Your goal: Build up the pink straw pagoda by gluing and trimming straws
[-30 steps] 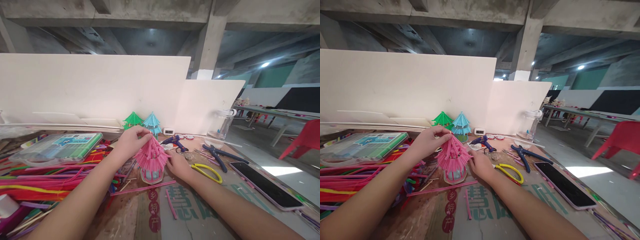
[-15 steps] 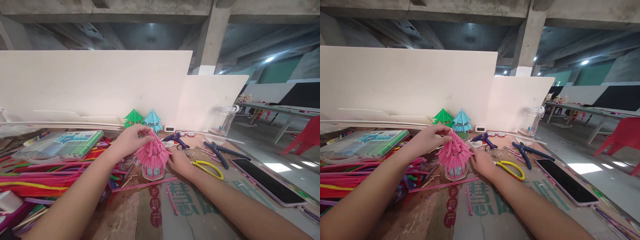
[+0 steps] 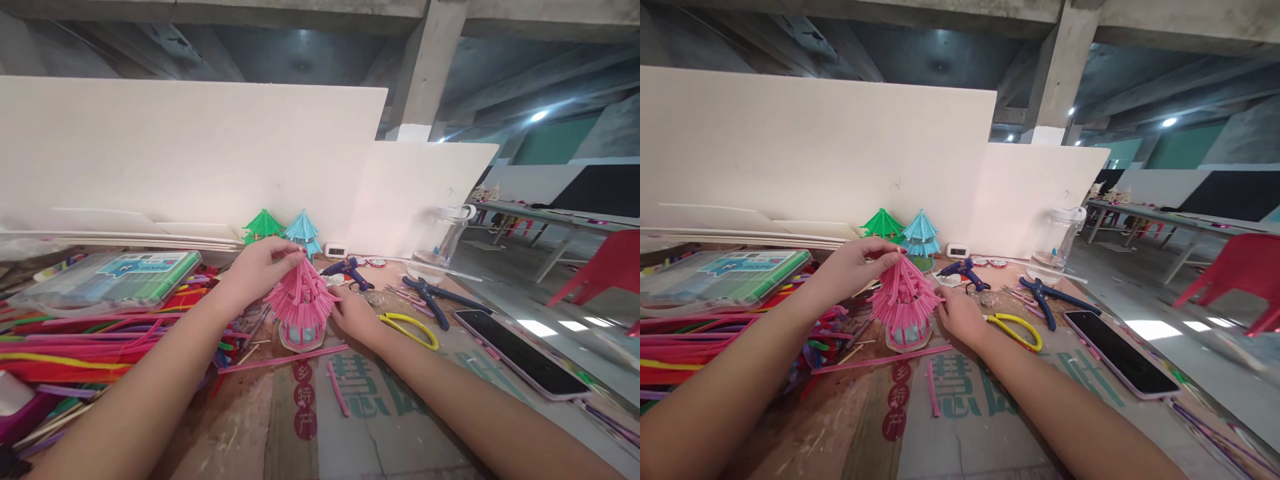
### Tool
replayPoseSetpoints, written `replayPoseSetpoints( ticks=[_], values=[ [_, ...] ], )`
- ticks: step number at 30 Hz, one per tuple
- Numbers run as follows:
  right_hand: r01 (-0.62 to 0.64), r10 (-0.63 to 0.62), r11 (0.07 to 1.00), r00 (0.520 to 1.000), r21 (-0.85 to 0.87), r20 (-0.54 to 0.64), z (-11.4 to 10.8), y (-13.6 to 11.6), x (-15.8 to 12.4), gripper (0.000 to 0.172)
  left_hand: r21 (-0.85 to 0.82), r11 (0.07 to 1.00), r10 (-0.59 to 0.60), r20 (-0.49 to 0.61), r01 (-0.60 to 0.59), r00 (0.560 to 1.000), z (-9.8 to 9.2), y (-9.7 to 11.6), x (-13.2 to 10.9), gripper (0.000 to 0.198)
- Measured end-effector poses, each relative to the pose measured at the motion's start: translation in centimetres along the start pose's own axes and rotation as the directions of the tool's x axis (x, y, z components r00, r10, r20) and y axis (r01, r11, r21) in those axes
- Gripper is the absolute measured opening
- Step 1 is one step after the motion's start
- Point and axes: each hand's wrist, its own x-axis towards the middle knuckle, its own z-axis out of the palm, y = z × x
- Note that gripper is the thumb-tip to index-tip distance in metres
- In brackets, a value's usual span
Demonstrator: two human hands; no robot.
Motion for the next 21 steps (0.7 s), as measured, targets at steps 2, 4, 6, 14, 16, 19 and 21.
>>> replayPoseSetpoints(
  ticks=[2, 4, 6, 14, 16, 19, 21],
  values=[
    [-0.007, 0.007, 1.0, 1.0, -0.003, 0.009, 0.0, -0.1, -0.1, 0.023, 0.003, 1.0, -0.003, -0.02, 0.003, 1.0, 0.2, 0.1, 0.0, 0.032],
    [-0.019, 0.019, 1.0, 1.0, -0.004, 0.023, -0.2, -0.3, 0.0, 0.025, 0.002, 1.0, -0.005, -0.029, 0.005, 1.0, 0.3, 0.3, 0.0, 0.029],
    [-0.034, 0.034, 0.999, 0.999, -0.003, 0.041, -1.0, -0.3, 0.2, 0.027, -0.004, 1.0, -0.011, -0.031, 0.011, 0.999, 0.2, 0.5, 0.1, 0.029],
    [0.098, -0.152, 0.987, 0.838, 0.13, 0.524, -8.5, 1.0, 0.3, 0.017, -0.027, 0.996, -0.085, -0.038, 0.084, 0.996, 0.2, 0.4, 0.3, 0.027],
    [0.188, -0.248, 0.969, 0.737, 0.161, 0.629, -9.3, 0.6, -0.1, 0.021, -0.032, 0.996, -0.084, -0.04, 0.083, 0.996, 0.3, 0.5, 0.3, 0.026],
    [0.261, -0.209, 0.965, 0.741, 0.012, 0.638, -8.8, 0.0, -0.6, 0.02, -0.04, 0.996, -0.081, -0.047, 0.08, 0.996, 0.4, 0.7, 0.3, 0.025],
    [0.266, -0.197, 0.964, 0.761, -0.02, 0.618, -8.0, 0.1, -0.5, 0.019, -0.035, 0.996, -0.084, -0.055, 0.082, 0.995, 0.4, 0.7, 0.3, 0.024]
  ],
)
